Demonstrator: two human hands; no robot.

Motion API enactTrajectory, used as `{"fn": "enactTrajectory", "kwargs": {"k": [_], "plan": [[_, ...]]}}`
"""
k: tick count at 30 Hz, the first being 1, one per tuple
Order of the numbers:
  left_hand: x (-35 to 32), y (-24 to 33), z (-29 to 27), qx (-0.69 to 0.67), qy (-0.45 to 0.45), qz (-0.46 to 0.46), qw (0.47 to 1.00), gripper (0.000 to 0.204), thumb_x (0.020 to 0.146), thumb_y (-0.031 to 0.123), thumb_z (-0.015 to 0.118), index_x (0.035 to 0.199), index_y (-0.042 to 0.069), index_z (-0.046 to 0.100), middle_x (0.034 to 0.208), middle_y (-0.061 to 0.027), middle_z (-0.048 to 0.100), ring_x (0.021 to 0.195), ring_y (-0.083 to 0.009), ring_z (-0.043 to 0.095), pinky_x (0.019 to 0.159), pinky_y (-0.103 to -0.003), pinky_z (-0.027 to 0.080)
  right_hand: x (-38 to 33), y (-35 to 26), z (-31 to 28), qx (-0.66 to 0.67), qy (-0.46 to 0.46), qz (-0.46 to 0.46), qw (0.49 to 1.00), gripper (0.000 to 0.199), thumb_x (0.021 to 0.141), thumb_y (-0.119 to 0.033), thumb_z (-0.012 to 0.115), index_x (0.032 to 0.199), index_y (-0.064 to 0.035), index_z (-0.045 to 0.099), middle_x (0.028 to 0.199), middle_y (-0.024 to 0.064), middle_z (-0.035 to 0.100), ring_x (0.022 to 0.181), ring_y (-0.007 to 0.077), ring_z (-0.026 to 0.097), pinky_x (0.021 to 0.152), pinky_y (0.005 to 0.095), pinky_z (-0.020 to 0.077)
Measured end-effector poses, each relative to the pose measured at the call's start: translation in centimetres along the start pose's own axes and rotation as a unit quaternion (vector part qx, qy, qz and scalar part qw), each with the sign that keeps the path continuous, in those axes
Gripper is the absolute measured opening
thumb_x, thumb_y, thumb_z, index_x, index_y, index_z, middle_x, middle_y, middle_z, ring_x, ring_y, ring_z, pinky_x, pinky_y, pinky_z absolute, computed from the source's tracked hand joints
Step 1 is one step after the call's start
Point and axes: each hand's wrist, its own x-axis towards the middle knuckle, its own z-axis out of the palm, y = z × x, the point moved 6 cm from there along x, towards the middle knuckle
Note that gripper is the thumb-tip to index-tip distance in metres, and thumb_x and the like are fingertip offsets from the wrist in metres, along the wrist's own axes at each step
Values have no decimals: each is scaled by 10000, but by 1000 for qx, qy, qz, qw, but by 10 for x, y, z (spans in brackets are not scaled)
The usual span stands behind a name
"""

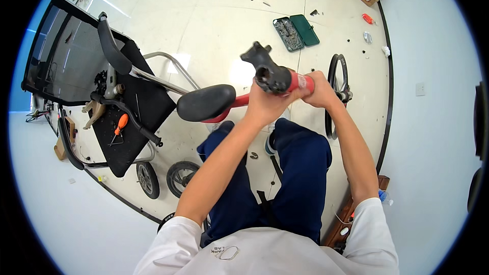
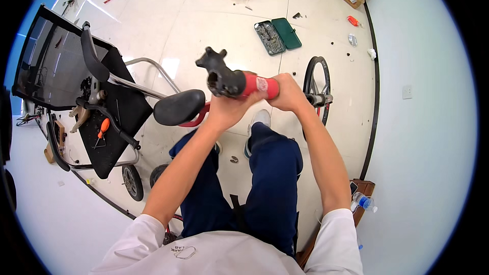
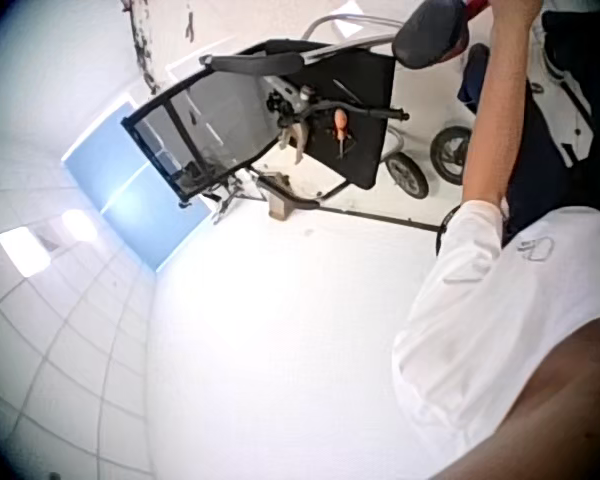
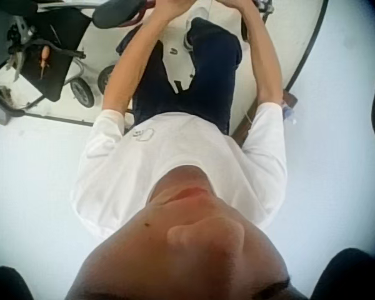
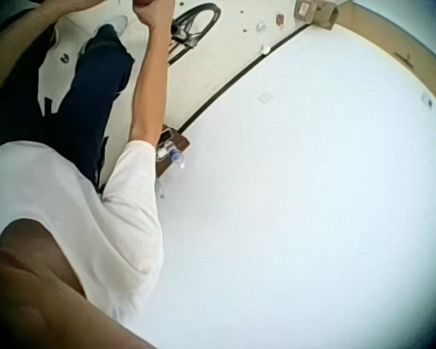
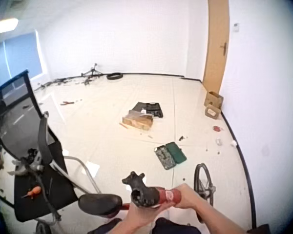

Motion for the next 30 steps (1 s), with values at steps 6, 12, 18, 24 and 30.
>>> {"fn": "enactTrajectory", "kwargs": {"k": [6,12,18,24,30], "plan": [[12,-58,22,166,-248,-24,954,410,781,352,803,1058,85,662,1028,-86,680,977,-251,646,905,-363,500,-18,-8,-29,25,18,-59,998,156,599,-42,702,708,24,612,660,221,601,602,400,566,622,381,498],[11,-7,12,161,-129,-84,975,328,703,324,771,813,19,724,744,-168,700,707,-331,680,702,-376,533,-16,-3,-39,96,38,-62,993,159,733,-94,767,805,-6,656,692,82,661,600,143,581,606,317,500],[9,48,-6,242,-111,-135,954,382,687,364,750,786,-3,718,729,-196,691,714,-341,686,702,-392,541,-13,-35,-55,165,126,-101,973,208,731,-79,756,898,-8,654,783,78,682,698,136,612,685,304,506],[25,101,9,364,-109,-160,911,430,683,401,724,833,-1,711,818,-198,705,792,-345,697,743,-401,552,-16,-38,-88,227,186,-109,950,319,730,-31,732,1032,-29,630,941,69,682,861,157,636,782,312,503],[61,124,48,431,-141,-152,878,483,668,403,725,909,-14,690,873,-181,709,823,-323,701,761,-393,556,-15,0,-115,308,230,-129,914,352,739,-10,725,1069,-35,605,950,42,649,853,122,608,773,304,502]]}}
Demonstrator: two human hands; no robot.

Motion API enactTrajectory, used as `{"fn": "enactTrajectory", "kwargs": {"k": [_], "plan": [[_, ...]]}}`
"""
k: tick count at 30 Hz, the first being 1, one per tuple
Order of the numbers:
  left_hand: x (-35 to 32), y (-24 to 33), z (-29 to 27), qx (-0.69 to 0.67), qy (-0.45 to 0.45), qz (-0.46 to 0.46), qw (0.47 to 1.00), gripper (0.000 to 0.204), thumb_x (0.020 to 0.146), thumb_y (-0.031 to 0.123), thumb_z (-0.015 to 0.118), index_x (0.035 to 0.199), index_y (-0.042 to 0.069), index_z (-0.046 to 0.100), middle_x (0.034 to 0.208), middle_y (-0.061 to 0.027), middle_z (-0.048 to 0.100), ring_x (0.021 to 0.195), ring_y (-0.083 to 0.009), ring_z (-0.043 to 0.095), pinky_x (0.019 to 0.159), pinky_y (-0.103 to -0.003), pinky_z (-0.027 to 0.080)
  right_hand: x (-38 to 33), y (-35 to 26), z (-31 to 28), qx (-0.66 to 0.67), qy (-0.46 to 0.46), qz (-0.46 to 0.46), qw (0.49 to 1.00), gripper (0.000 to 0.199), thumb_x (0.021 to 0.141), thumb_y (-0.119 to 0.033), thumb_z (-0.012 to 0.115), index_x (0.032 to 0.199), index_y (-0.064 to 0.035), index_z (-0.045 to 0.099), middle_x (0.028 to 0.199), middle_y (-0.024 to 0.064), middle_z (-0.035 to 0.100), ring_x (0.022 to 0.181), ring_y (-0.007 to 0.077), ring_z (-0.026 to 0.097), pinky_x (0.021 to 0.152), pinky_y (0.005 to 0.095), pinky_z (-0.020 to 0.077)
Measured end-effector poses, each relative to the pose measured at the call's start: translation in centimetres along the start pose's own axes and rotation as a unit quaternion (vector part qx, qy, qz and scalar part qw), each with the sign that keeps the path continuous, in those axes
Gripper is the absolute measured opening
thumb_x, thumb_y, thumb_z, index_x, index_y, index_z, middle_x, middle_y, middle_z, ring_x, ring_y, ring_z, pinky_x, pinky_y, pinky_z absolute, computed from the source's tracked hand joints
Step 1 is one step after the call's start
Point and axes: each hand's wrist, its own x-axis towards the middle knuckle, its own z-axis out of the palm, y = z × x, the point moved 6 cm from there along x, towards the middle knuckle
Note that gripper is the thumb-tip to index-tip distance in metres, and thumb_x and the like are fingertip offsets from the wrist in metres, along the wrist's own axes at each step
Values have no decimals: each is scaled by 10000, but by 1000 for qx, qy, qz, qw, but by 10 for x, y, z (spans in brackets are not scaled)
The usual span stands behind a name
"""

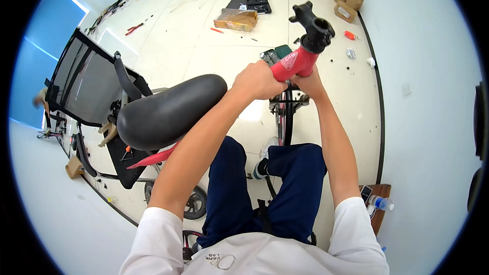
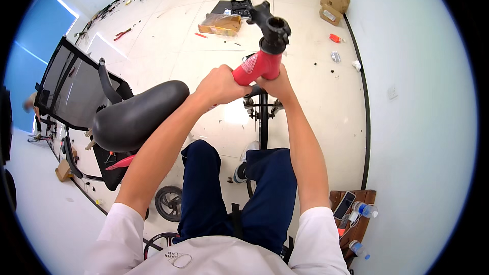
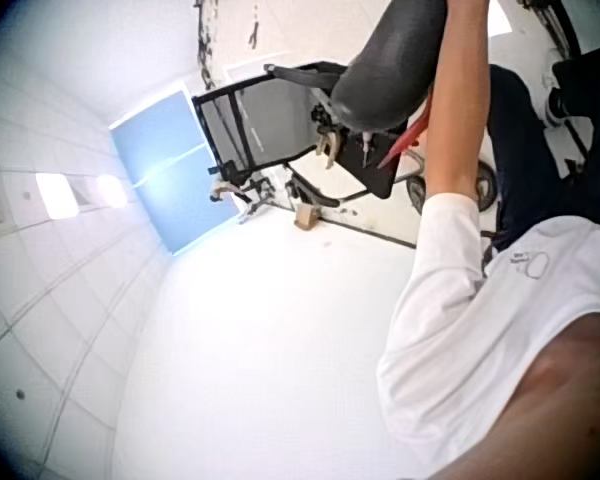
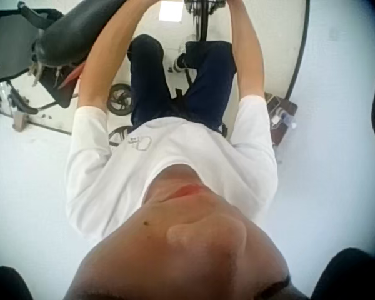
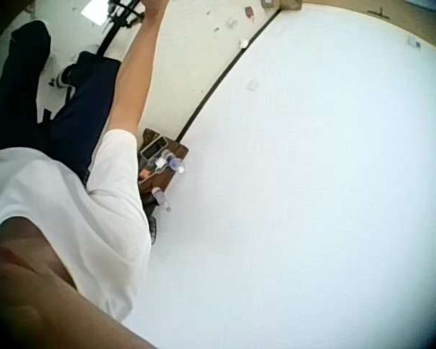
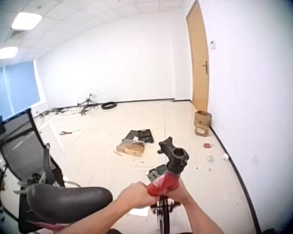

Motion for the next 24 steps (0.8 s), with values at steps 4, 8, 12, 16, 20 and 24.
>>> {"fn": "enactTrajectory", "kwargs": {"k": [4,8,12,16,20,24], "plan": [[14,18,8,6,-5,1,1000,487,672,396,725,933,-13,689,888,-181,711,839,-319,703,764,-388,556,0,-9,-17,-7,-10,10,1000,304,747,-66,784,1008,-28,632,829,5,651,721,82,587,668,276,492],[26,25,19,24,-29,-13,999,494,683,397,723,946,-19,685,908,-190,710,854,-323,699,760,-385,555,-13,7,-58,-122,-67,38,990,481,710,-76,829,1129,-37,597,1004,47,653,930,133,619,826,312,508],[31,25,34,45,-33,1,998,498,687,392,718,954,-26,681,916,-196,708,863,-333,697,768,-394,553,-39,-4,-102,-92,-65,78,991,553,747,23,715,1263,-18,521,1201,102,623,1173,213,584,1008,354,454],[45,12,56,8,-47,-7,999,497,690,391,708,957,-27,679,930,-201,706,872,-340,695,782,-402,550,-35,-57,-125,-51,-24,56,997,482,770,-4,582,1249,-34,544,1167,95,637,1128,198,601,992,352,451],[48,10,68,32,-42,-2,999,505,690,395,700,970,-26,679,949,-209,704,887,-344,694,795,-405,549,0,-169,-112,-126,0,-65,990,444,817,-185,619,1208,17,561,1088,128,662,1038,216,617,940,342,462],[48,11,67,41,4,33,999,487,692,390,728,897,-49,688,820,-220,702,782,-338,706,711,-395,555,44,-200,-63,-467,38,-33,883,591,843,-483,650,1073,57,585,902,224,670,822,291,671,777,374,536]]}}
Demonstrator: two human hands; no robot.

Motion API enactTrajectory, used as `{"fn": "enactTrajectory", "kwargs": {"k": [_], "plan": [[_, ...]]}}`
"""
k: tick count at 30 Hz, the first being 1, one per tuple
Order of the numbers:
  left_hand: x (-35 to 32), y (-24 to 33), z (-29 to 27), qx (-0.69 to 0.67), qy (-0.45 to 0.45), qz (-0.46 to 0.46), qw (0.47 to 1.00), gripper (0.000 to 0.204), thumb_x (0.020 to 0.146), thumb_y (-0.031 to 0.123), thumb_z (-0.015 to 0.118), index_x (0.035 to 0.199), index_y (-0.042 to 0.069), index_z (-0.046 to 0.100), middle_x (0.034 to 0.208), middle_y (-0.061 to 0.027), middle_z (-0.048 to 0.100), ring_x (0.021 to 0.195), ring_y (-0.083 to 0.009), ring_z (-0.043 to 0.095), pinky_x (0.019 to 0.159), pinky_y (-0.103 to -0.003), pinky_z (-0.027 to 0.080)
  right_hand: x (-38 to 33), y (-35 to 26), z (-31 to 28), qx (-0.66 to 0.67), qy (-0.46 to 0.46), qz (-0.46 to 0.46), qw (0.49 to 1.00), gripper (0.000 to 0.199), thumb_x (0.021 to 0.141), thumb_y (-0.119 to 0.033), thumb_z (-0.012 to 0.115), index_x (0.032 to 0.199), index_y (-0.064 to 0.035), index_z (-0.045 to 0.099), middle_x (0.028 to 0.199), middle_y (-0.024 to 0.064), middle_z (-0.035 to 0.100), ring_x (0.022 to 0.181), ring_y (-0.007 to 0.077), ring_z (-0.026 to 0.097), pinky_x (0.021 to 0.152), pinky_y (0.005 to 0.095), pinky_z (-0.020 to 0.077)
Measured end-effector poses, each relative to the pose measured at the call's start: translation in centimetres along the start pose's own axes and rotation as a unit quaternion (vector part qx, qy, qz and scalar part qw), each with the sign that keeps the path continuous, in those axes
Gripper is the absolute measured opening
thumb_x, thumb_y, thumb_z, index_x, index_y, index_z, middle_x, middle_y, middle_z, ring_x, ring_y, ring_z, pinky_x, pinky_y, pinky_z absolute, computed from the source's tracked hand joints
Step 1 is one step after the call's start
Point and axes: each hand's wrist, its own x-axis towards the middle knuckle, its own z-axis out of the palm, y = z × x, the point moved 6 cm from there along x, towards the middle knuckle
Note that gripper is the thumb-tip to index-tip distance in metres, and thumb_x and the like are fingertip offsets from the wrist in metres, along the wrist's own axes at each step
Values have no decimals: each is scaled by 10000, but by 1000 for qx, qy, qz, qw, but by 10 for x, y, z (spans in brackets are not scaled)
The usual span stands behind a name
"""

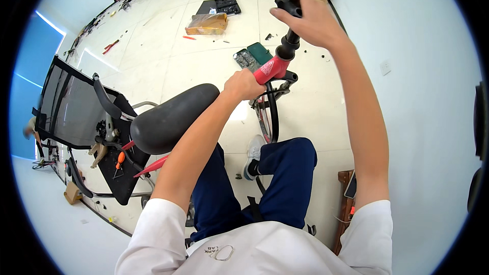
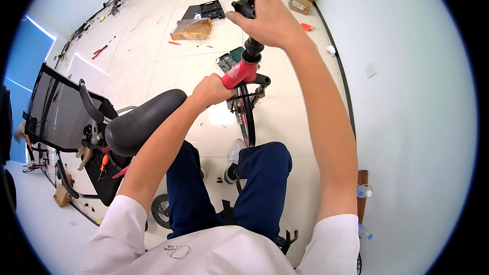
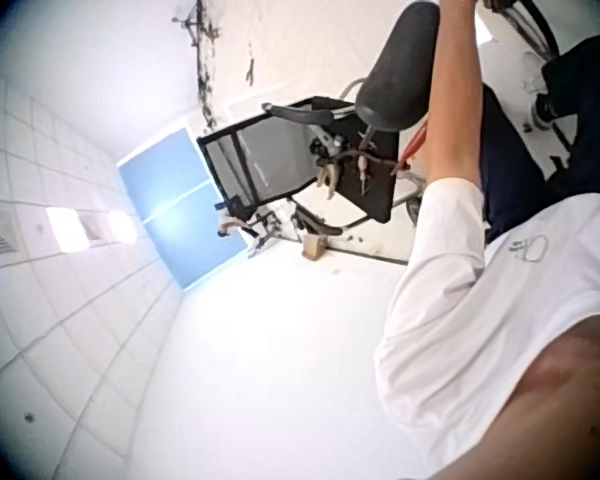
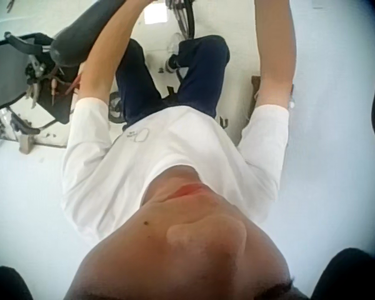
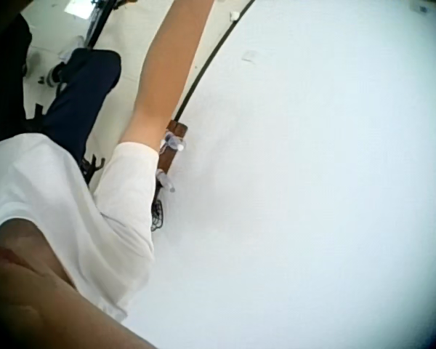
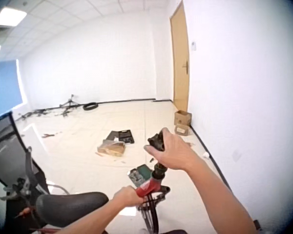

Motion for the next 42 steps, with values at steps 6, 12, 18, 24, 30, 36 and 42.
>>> {"fn": "enactTrajectory", "kwargs": {"k": [6,12,18,24,30,36,42], "plan": [[17,-18,1,-9,4,-13,1000,549,673,464,728,956,-5,696,883,-185,711,847,-332,703,762,-389,557,30,-3,24,-137,-13,34,990,671,838,-621,623,984,33,592,767,195,663,718,315,673,669,404,539],[30,0,-11,-38,32,31,998,553,666,450,713,1014,22,683,997,-170,705,934,-320,691,815,-395,556,48,9,38,-124,18,33,992,665,850,-587,621,980,65,583,775,234,677,743,371,696,670,425,557],[52,-3,-7,-2,13,39,999,421,670,240,692,997,-23,672,968,-211,701,934,-338,689,826,-397,562,67,13,44,-126,8,26,992,676,824,-600,644,955,61,598,777,228,675,697,352,692,651,417,558],[36,-18,-22,45,-28,44,998,457,652,261,721,1028,4,683,991,-193,706,925,-324,694,808,-386,568,72,-7,50,-106,-37,-4,994,691,794,-621,668,959,47,606,713,173,660,523,264,656,529,355,543],[9,-32,-26,59,-87,31,994,565,623,333,766,1070,2,667,1056,-182,697,956,-301,691,825,-381,559,65,-28,61,-90,-88,44,991,680,780,-607,687,970,42,619,672,130,644,500,218,633,476,332,515],[-10,-40,-17,48,-28,40,998,551,610,349,779,1047,24,688,1024,-166,707,947,-302,694,817,-387,561,41,-37,56,-77,-52,21,995,662,761,-612,694,882,36,635,648,122,645,519,222,645,486,331,526],[-18,-39,-12,49,-46,33,997,562,610,343,776,1082,54,682,1047,-139,708,959,-290,693,825,-386,559,30,-28,54,-82,-35,4,996,676,761,-640,678,881,24,633,659,107,654,495,227,652,491,323,532]]}}
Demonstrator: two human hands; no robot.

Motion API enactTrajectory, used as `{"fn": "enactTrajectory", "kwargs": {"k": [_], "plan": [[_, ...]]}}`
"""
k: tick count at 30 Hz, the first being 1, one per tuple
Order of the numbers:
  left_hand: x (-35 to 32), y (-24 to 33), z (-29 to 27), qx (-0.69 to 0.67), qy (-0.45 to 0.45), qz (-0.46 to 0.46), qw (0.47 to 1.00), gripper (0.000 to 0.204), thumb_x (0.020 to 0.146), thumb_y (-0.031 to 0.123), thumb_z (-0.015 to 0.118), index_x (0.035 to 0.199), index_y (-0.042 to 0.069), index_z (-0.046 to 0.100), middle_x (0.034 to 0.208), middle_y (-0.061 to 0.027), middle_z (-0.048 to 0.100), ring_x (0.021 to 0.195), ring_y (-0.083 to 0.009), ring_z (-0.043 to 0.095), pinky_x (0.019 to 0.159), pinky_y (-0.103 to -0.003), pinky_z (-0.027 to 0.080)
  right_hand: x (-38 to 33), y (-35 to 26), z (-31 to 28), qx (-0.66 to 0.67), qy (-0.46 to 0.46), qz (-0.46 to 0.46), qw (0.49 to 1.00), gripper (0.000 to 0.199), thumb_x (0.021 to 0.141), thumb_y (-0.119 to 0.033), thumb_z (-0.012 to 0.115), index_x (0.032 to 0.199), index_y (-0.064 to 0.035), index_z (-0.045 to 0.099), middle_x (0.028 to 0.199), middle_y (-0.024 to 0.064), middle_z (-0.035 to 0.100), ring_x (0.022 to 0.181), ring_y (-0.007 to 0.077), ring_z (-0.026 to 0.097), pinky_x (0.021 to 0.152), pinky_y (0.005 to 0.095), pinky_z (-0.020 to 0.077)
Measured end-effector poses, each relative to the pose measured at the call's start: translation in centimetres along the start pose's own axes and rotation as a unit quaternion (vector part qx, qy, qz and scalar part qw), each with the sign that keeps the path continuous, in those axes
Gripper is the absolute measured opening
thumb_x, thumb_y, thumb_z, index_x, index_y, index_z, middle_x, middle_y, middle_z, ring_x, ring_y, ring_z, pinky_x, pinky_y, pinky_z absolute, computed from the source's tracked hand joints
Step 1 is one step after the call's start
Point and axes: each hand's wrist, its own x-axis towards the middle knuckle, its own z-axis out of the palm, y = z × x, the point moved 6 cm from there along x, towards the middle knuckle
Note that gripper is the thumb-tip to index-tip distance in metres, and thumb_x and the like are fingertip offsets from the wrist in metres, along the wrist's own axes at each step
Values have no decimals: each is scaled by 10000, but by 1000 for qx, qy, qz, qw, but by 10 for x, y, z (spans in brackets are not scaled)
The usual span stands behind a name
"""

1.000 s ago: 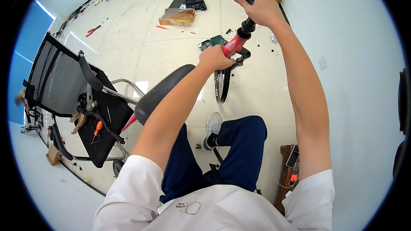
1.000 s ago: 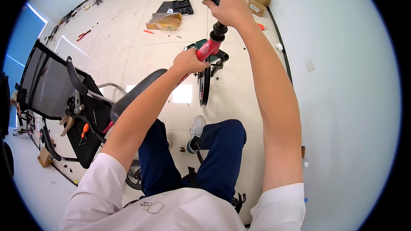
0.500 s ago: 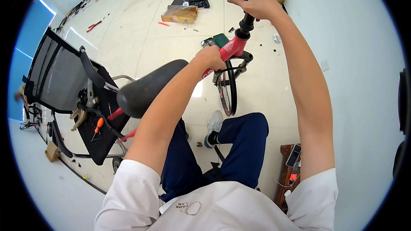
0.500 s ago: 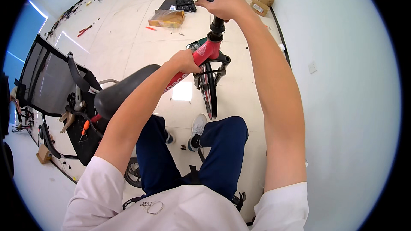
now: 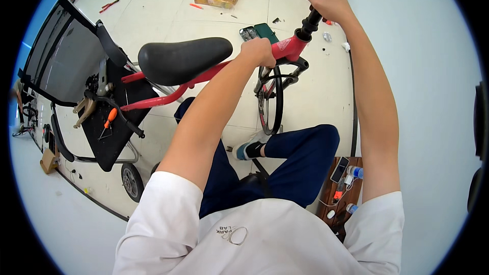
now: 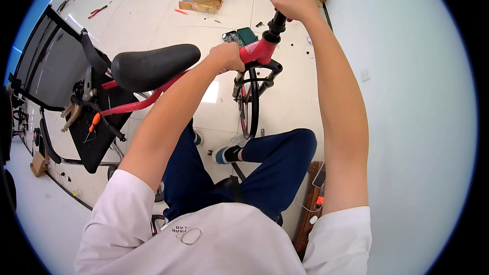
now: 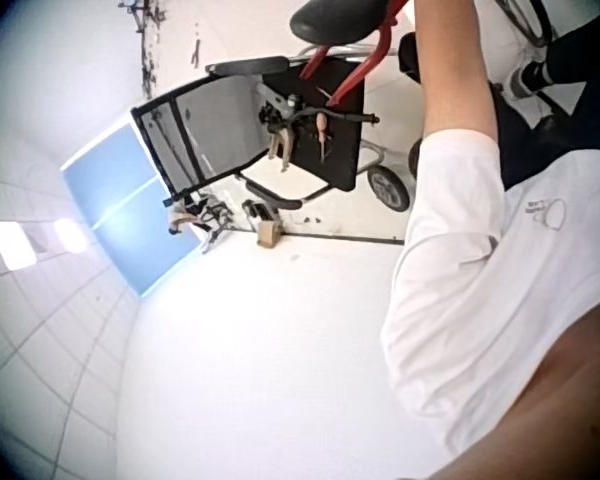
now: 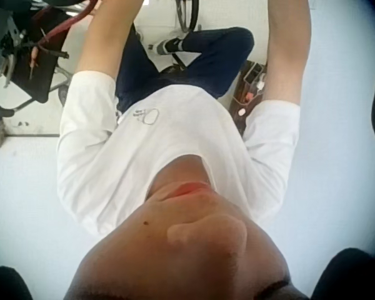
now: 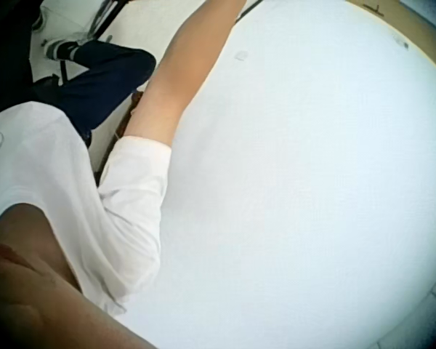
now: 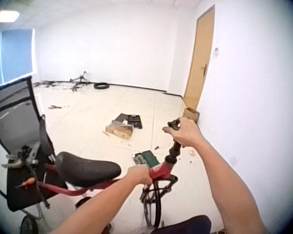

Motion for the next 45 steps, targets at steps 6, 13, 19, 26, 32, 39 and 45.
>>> {"fn": "enactTrajectory", "kwargs": {"k": [6,13,19,26,32,39,45], "plan": [[-3,1,2,2,12,-26,1000,513,638,294,744,1094,68,678,1064,-126,704,982,-283,687,851,-384,550,-16,-10,-9,-37,-24,62,997,670,817,-628,627,898,37,625,670,114,665,489,217,665,508,327,546],[-12,14,-2,14,41,-6,999,432,667,257,728,1047,53,699,1091,-145,698,1027,-278,681,861,-374,549,-41,-5,-24,-46,-4,121,992,597,876,-565,586,686,1,618,575,125,653,483,233,671,562,324,566],[-20,50,-7,-99,189,115,970,816,621,503,792,1228,23,534,1116,-174,660,1066,-317,636,903,-417,510,-54,10,-33,-4,-24,172,985,567,875,-507,604,658,17,626,592,151,658,476,245,666,529,334,557],[-30,127,13,-372,337,98,859,307,737,291,749,876,34,656,715,-142,675,705,-353,662,658,-419,505,-76,20,-30,56,-37,190,979,544,857,-453,645,694,66,644,598,196,649,475,273,659,528,356,560],[-17,134,28,-432,276,207,833,159,801,123,667,865,-22,650,659,-120,636,541,-211,569,580,-350,473,-90,25,-33,92,-30,175,980,531,847,-426,664,681,73,590,567,173,618,460,262,648,445,353,533],[-32,151,40,-472,172,220,836,151,808,111,669,866,-25,642,635,-96,603,527,-147,519,522,-330,443,-112,45,-37,116,-40,217,968,492,837,-405,684,702,58,590,572,135,609,404,223,591,398,331,486],[-53,128,57,-417,168,176,876,346,741,231,804,912,-11,624,723,-100,620,660,-175,593,629,-342,482,-128,42,-17,138,-96,213,962,566,825,-458,698,967,85,625,629,121,645,442,194,610,385,301,464]]}}
